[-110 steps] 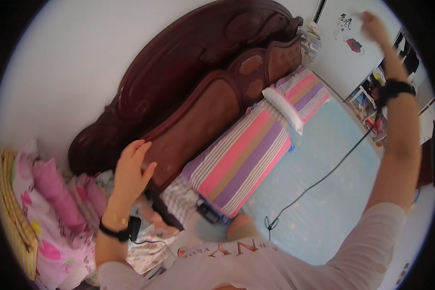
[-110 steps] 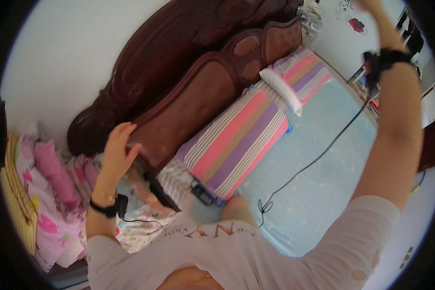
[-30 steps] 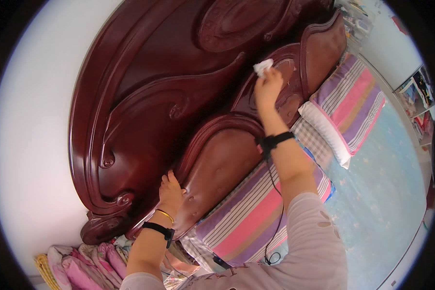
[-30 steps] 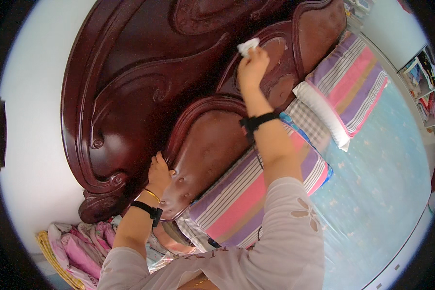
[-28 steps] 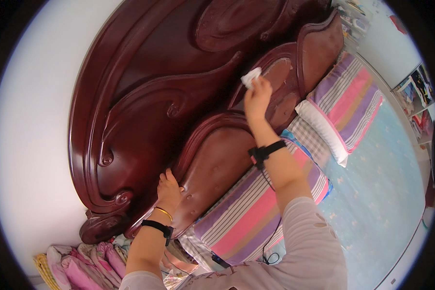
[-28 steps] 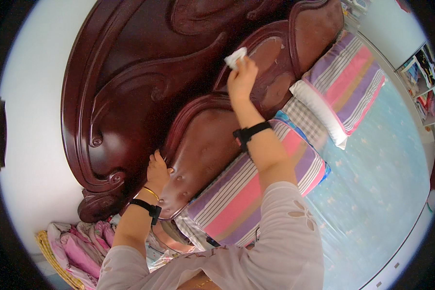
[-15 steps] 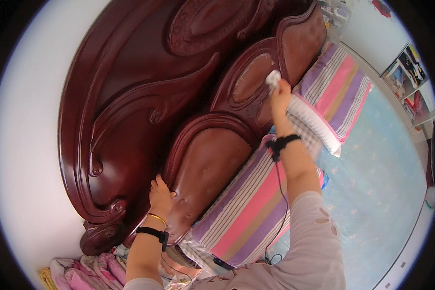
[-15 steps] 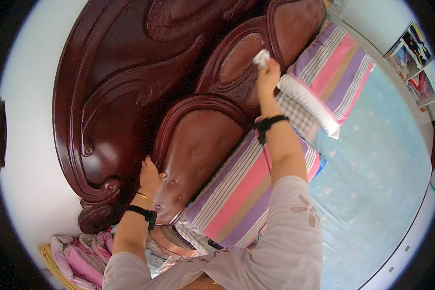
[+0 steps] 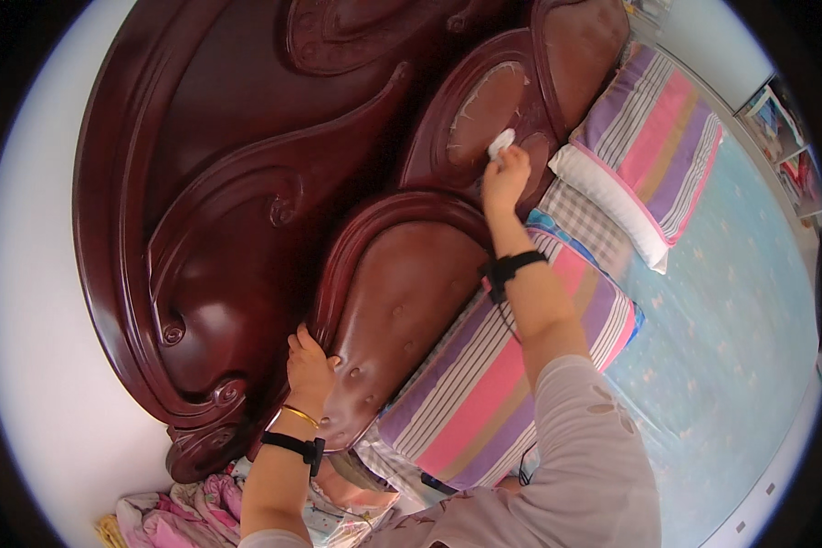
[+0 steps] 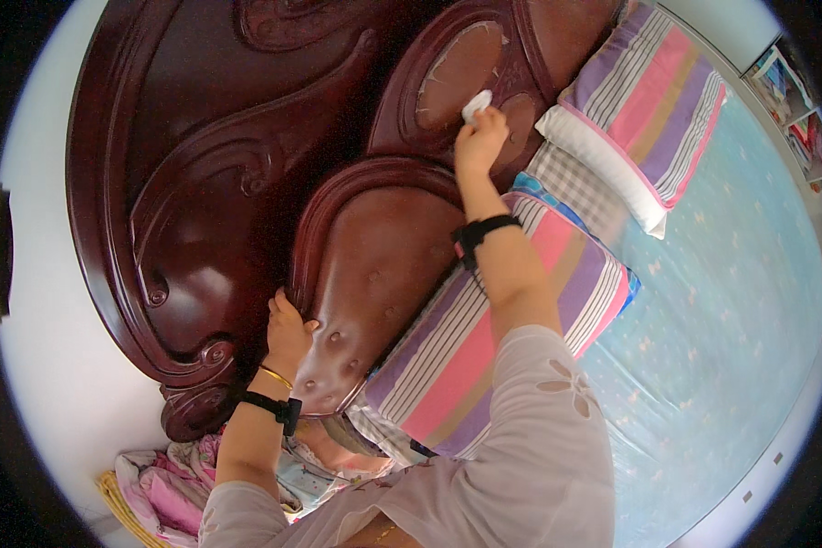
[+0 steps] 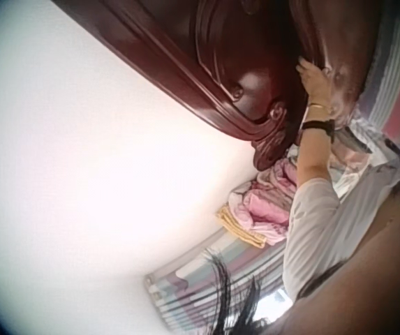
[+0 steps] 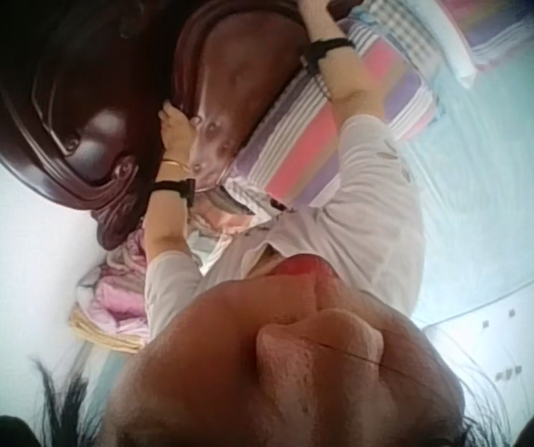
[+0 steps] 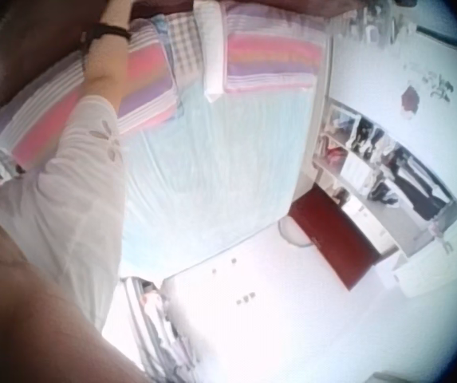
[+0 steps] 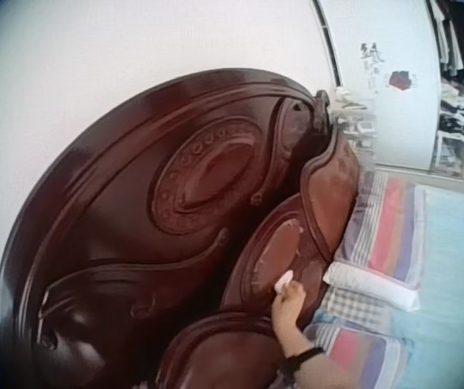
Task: The person wipes the headboard of a bed with a cloth, then puts away a pair of scissors into a drawer in another room before returning to continue wiping the headboard and adjusting pillows.
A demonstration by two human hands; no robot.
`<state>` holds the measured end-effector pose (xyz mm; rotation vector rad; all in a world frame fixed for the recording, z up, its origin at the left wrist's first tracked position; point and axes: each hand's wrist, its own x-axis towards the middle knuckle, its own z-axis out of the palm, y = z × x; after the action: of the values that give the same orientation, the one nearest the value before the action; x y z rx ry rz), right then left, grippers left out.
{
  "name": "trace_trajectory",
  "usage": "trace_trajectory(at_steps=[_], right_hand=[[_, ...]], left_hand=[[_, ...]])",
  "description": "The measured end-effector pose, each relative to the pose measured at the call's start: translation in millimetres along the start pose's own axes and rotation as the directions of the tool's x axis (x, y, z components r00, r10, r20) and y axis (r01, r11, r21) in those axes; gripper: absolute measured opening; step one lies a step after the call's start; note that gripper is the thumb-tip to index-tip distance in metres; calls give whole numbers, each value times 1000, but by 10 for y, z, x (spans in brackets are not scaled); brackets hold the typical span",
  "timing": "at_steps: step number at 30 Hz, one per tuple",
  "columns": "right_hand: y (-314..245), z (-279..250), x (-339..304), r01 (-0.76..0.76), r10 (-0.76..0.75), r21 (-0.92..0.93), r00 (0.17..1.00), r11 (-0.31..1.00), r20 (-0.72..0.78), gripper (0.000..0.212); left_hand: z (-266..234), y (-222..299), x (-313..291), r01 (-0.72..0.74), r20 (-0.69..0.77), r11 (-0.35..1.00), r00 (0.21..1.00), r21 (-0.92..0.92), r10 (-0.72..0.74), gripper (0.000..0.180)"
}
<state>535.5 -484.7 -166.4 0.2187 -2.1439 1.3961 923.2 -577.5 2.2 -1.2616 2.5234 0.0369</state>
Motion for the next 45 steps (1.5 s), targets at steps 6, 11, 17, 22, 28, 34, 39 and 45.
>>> trace_trajectory(at_steps=[6, 11, 17, 22, 28, 34, 39, 45], right_hand=[[-756, -374, -518, -136, 98, 199, 977, 971, 189, 20], [-994, -472, -451, -226, 157, 225, 945, 948, 287, 20], [-1118, -603, -89, -912, 468, 398, 393, 94, 791, 19], [-1351, -652, 692, -823, 394, 567, 526, 13, 754, 15], [-1683, -294, 1278, -743, 390, 529, 667, 410, 635, 23], [-1957, 235, 946, -376, 218, 250, 844, 892, 490, 21], [-2201, 172, 558, 228, -262, 175, 943, 958, 206, 20], [-2872, -214, 307, 74, -184, 369, 945, 926, 272, 21]], left_hand=[[47, 27, -2, 15, -12, 1000, 1000, -1, -15, 89], [25, 54, -7, 58, 18, 998, 998, -18, -57, 88], [-26, 34, -26, 36, 1, 999, 999, -36, -36, 87], [41, 2, -7, 67, -54, 998, 996, -12, -67, 85], [79, -51, -16, 83, -49, 996, 995, -42, -85, 82], [80, 29, -29, 43, -120, 999, 992, 12, -41, 55], [183, -58, 24, 75, -125, 997, 990, 18, -72, 57], [145, -3, -10, 66, -131, 994, 990, 88, -55, 57]])
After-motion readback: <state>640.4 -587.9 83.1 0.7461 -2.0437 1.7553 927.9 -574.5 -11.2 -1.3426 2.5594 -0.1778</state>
